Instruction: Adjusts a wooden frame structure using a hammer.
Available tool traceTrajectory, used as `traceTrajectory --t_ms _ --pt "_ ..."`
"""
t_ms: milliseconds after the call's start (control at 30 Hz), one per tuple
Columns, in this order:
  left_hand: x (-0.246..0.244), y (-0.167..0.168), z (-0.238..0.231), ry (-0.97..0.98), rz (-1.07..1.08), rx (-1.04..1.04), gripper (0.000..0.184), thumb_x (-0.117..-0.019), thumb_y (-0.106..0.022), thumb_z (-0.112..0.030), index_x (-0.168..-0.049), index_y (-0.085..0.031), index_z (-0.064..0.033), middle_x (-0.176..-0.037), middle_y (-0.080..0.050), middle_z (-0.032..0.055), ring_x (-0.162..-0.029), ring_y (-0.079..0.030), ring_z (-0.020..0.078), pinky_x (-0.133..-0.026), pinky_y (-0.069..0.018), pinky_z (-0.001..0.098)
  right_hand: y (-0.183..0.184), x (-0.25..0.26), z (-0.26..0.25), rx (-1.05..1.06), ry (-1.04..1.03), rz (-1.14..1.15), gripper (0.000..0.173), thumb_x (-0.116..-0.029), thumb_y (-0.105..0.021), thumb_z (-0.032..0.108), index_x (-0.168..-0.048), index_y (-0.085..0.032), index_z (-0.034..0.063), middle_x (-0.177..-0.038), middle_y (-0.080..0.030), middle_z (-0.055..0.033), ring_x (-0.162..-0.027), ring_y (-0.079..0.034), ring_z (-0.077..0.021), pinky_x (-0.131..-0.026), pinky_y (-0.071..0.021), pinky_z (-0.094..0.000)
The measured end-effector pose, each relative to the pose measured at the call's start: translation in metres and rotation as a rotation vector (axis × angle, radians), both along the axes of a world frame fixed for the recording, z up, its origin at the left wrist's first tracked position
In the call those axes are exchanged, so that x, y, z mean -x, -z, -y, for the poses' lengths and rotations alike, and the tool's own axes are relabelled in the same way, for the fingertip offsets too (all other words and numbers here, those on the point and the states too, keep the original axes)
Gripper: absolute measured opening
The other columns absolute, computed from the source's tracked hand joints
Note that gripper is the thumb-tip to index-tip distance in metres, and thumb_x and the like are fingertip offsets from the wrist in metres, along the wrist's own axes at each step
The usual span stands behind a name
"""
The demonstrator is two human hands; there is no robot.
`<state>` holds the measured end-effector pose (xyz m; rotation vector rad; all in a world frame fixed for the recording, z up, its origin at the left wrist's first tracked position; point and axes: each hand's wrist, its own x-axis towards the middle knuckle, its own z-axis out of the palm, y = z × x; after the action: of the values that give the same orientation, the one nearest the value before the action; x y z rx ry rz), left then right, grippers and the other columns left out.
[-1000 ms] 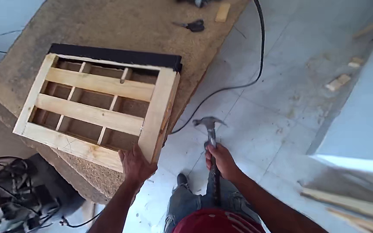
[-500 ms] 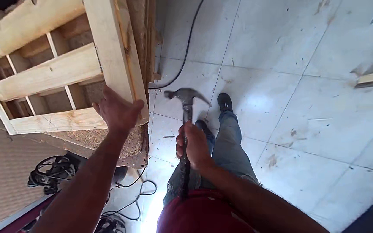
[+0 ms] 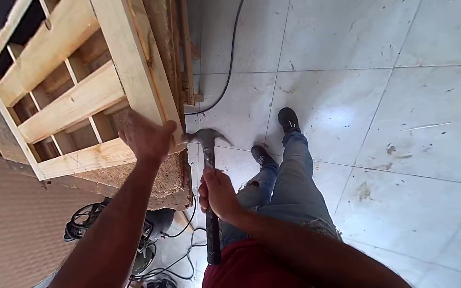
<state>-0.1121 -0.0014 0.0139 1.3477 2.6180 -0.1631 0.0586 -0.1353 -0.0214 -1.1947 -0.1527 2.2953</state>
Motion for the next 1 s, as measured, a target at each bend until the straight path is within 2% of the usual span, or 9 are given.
traceTrajectory --t_ms 100,267,400,533,633,767,867,933,1000 --pt "0.002 0.000 0.001 -0.013 0.010 0.001 0.108 -0.0673 -0.079 -0.053 -0.151 -0.034 -0.0002 -0.131 -0.062 0.0217 -0.129 -0.056 0.0367 -0.120 -0.0197 0.0644 0.004 -0.025 -0.019 -0.043 -0.128 0.004 0.049 -0.1120 -0.029 0.048 -0.105 -0.055 0.0067 -0.066 -0.051 -0.0009 -0.045 -0.049 -0.0113 -0.044 -0.0503 -0.0294" --pt "0.003 0.001 0.001 -0.011 -0.002 -0.005 0.108 -0.0651 -0.078 -0.054 -0.149 -0.037 -0.0006 -0.127 -0.064 0.0213 -0.127 -0.058 0.0362 -0.118 -0.0248 0.0638 0.000 -0.020 -0.023 0.084 0.384 0.097 0.053 -0.1090 -0.023 0.059 -0.101 -0.049 0.0142 -0.062 -0.048 0.0021 -0.044 -0.050 -0.0117 -0.043 -0.0519 -0.0307" --pt "0.001 -0.002 0.001 -0.021 0.012 0.005 0.110 -0.0665 -0.078 -0.052 -0.152 -0.033 0.0006 -0.127 -0.064 0.0237 -0.127 -0.057 0.0387 -0.119 -0.0226 0.0642 -0.006 0.007 0.001 0.111 -0.018 -0.089 0.050 -0.1115 -0.028 0.050 -0.104 -0.052 0.0064 -0.063 -0.049 -0.0031 -0.044 -0.050 -0.0137 -0.044 -0.0521 -0.0306" --pt "0.004 0.000 0.001 -0.010 0.002 0.003 0.110 -0.0658 -0.078 -0.054 -0.151 -0.034 0.0007 -0.126 -0.064 0.0237 -0.125 -0.057 0.0390 -0.117 -0.0242 0.0641 -0.009 0.010 -0.002 0.064 0.163 0.014 0.052 -0.1106 -0.026 0.052 -0.101 -0.050 0.0078 -0.061 -0.048 -0.0039 -0.043 -0.051 -0.0156 -0.044 -0.0527 -0.0323" --pt "0.005 0.001 0.002 0.010 0.007 -0.005 0.113 -0.0678 -0.077 -0.057 -0.153 -0.031 0.0021 -0.129 -0.062 0.0256 -0.128 -0.055 0.0405 -0.119 -0.0209 0.0646 -0.011 0.016 0.002 0.039 -0.007 -0.021 0.052 -0.1107 -0.026 0.051 -0.103 -0.051 0.0064 -0.060 -0.051 -0.0050 -0.044 -0.054 -0.0169 -0.046 -0.0547 -0.0338" --pt "0.009 0.005 0.005 0.030 0.001 -0.047 0.106 -0.0800 -0.062 -0.065 -0.154 -0.031 0.0040 -0.132 -0.061 0.0262 -0.132 -0.054 0.0403 -0.122 -0.0158 0.0641 -0.014 0.010 -0.005 0.030 0.063 0.013 0.049 -0.1112 -0.030 0.047 -0.102 -0.053 0.0047 -0.061 -0.052 -0.0060 -0.045 -0.054 -0.0173 -0.046 -0.0553 -0.0332" --pt "0.013 0.010 0.010 0.094 -0.022 -0.112 0.095 -0.0931 -0.031 -0.069 -0.153 -0.035 0.0057 -0.132 -0.061 0.0272 -0.131 -0.055 0.0403 -0.117 -0.0226 0.0648 -0.014 0.012 -0.003 -0.071 -0.028 0.012 0.044 -0.1109 -0.030 0.044 -0.102 -0.051 0.0059 -0.062 -0.053 -0.0037 -0.046 -0.055 -0.0155 -0.047 -0.0552 -0.0327" --pt "0.011 0.011 0.010 0.095 -0.015 -0.143 0.088 -0.0986 -0.017 -0.062 -0.154 -0.036 0.0036 -0.136 -0.060 0.0264 -0.133 -0.053 0.0400 -0.117 -0.0243 0.0650 -0.011 0.004 -0.010 -0.116 -0.152 -0.013 0.044 -0.1104 -0.032 0.044 -0.102 -0.053 0.0063 -0.065 -0.053 -0.0025 -0.048 -0.055 -0.0140 -0.049 -0.0546 -0.0315" --pt "0.012 0.012 0.011 0.103 -0.020 -0.160 0.081 -0.1006 -0.012 -0.055 -0.152 -0.039 0.0019 -0.135 -0.061 0.0249 -0.133 -0.054 0.0394 -0.116 -0.0246 0.0658 -0.011 0.000 -0.012 -0.115 -0.058 0.007 0.047 -0.1100 -0.033 0.045 -0.100 -0.054 0.0048 -0.064 -0.055 -0.0042 -0.047 -0.056 -0.0156 -0.048 -0.0555 -0.0323"
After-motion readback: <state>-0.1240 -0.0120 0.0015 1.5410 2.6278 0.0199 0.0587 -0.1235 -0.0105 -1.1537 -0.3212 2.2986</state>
